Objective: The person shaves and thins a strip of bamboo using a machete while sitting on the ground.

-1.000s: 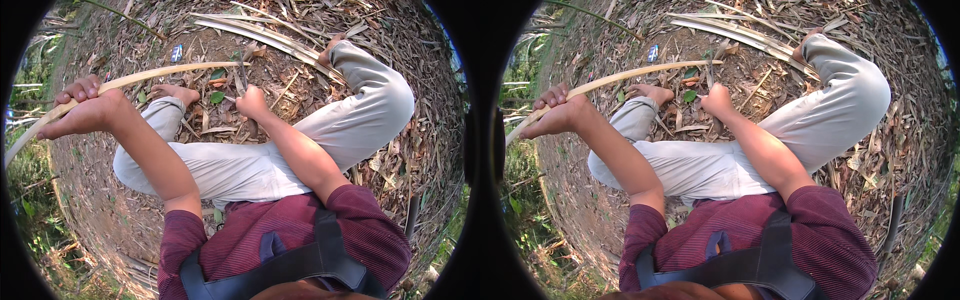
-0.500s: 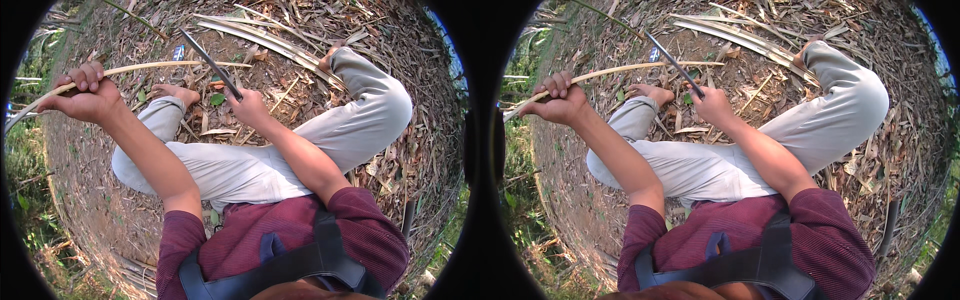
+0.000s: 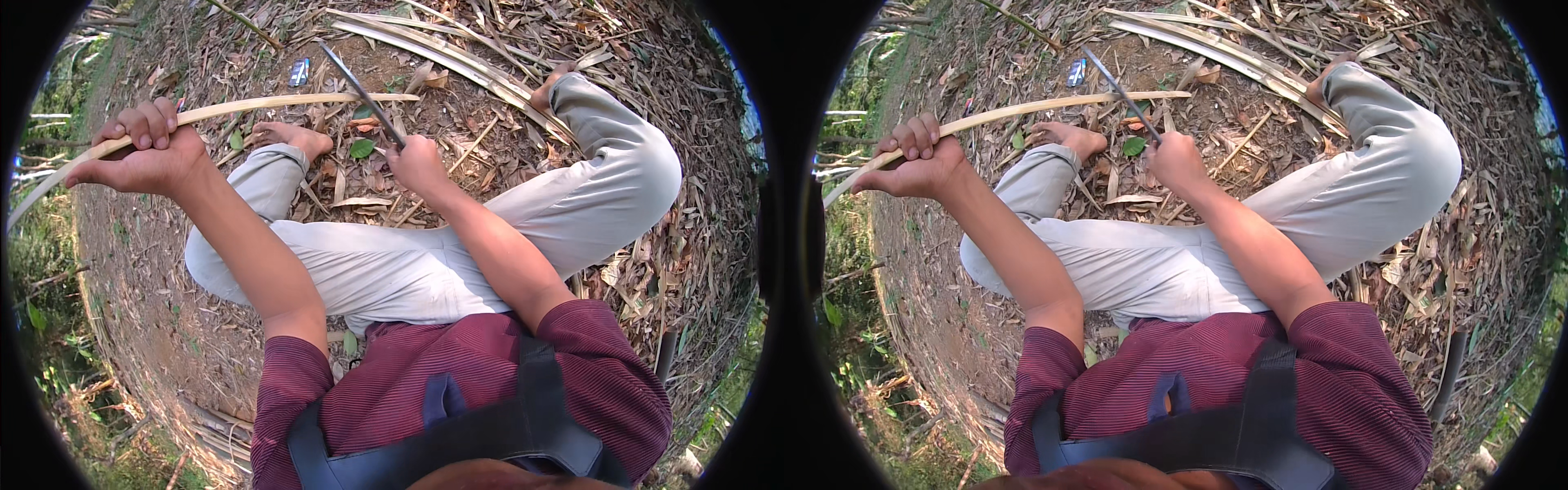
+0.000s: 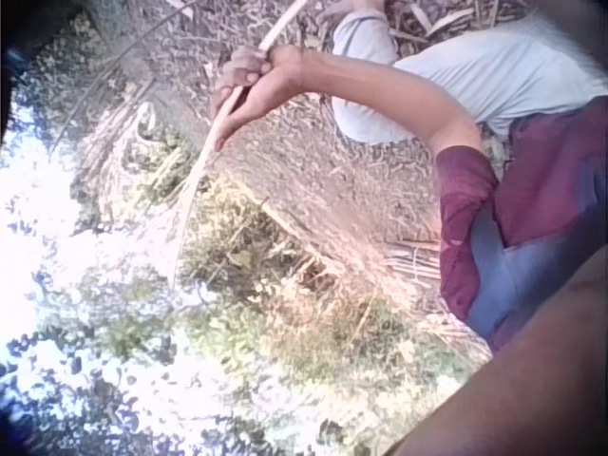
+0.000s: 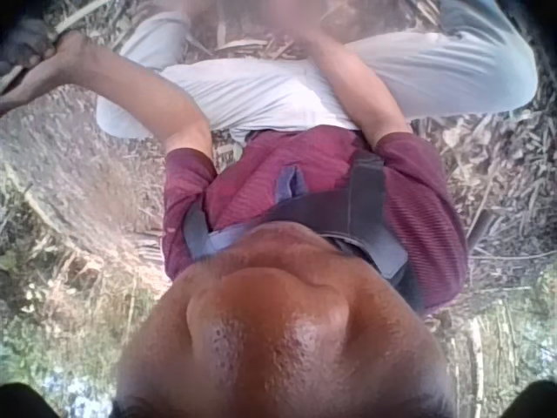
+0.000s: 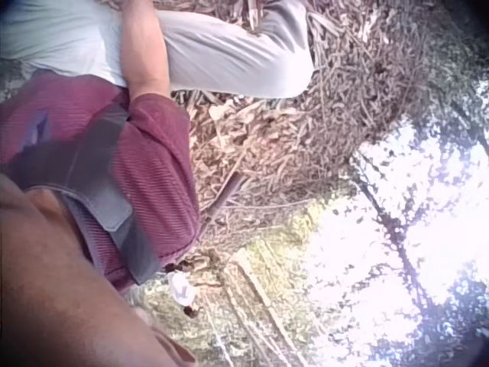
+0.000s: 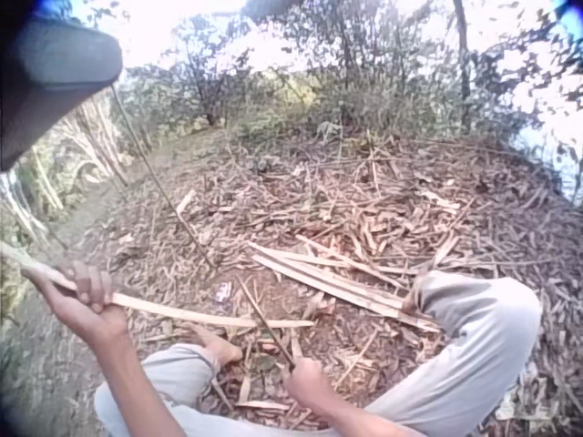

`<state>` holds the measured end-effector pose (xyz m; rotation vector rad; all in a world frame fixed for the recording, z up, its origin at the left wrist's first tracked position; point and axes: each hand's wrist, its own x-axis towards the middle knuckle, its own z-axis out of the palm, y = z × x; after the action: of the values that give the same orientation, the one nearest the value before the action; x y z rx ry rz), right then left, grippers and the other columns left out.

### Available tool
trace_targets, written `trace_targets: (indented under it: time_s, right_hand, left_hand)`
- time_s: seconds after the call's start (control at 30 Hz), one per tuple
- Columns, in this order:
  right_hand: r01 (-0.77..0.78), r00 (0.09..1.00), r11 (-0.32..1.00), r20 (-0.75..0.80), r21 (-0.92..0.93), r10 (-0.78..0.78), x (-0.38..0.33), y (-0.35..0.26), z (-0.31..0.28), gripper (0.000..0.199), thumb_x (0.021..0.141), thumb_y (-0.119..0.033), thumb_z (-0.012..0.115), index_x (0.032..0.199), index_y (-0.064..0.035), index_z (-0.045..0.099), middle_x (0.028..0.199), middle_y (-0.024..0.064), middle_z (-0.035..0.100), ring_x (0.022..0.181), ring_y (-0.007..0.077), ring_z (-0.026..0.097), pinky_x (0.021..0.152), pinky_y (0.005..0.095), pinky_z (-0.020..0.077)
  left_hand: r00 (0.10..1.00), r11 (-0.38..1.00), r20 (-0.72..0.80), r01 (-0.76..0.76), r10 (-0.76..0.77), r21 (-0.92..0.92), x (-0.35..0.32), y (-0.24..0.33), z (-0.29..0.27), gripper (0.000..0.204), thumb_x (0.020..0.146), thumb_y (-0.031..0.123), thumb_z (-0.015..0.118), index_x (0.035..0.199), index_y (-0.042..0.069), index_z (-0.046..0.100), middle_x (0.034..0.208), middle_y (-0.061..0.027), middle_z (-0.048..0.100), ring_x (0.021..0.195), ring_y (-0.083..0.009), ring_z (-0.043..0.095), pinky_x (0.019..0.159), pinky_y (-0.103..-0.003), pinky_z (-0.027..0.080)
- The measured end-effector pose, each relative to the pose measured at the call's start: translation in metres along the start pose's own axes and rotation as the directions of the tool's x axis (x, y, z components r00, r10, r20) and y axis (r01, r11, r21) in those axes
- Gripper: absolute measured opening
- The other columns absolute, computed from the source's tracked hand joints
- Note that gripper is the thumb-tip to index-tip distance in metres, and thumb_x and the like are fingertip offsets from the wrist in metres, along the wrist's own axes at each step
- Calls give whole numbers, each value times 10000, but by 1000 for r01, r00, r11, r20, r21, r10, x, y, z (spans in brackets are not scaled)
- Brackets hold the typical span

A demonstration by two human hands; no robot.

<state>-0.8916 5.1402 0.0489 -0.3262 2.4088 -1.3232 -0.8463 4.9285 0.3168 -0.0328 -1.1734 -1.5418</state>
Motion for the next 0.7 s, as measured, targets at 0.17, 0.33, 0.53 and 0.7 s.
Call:
trace_targets:
  time_s: [0.17,0.33,0.53,0.7]
  right_hand:
    - [66,996,989,45,130,-72,-16,-41,-17,216,848,-193,654,821,14,710,726,269,657,726,408,685,690,487,537]
    - [73,997,990,-29,122,-70,-17,-30,2,232,846,-225,673,812,3,700,644,206,638,600,334,643,632,437,514]
    - [191,982,976,-14,107,-191,-19,-40,-14,238,828,-244,689,847,-9,717,737,242,668,732,419,669,709,484,541]
    - [-157,983,983,109,99,146,-4,-20,-14,233,844,-210,677,849,19,719,716,207,682,688,340,701,675,450,551]
  left_hand:
    - [998,999,40,-46,45,25,0,4,5,770,858,843,283,654,132,496,452,17,279,378,-99,231,391,-254,212]
    - [999,998,-36,-32,34,58,-4,-1,8,758,864,839,278,657,139,483,443,22,279,363,-95,226,379,-252,204]
    - [999,998,-17,-49,50,28,-1,5,3,765,869,837,277,637,136,474,431,19,273,361,-99,221,373,-251,198]
    - [997,996,28,-71,69,62,-18,7,16,786,871,838,259,629,125,481,431,15,280,346,-99,228,362,-254,213]
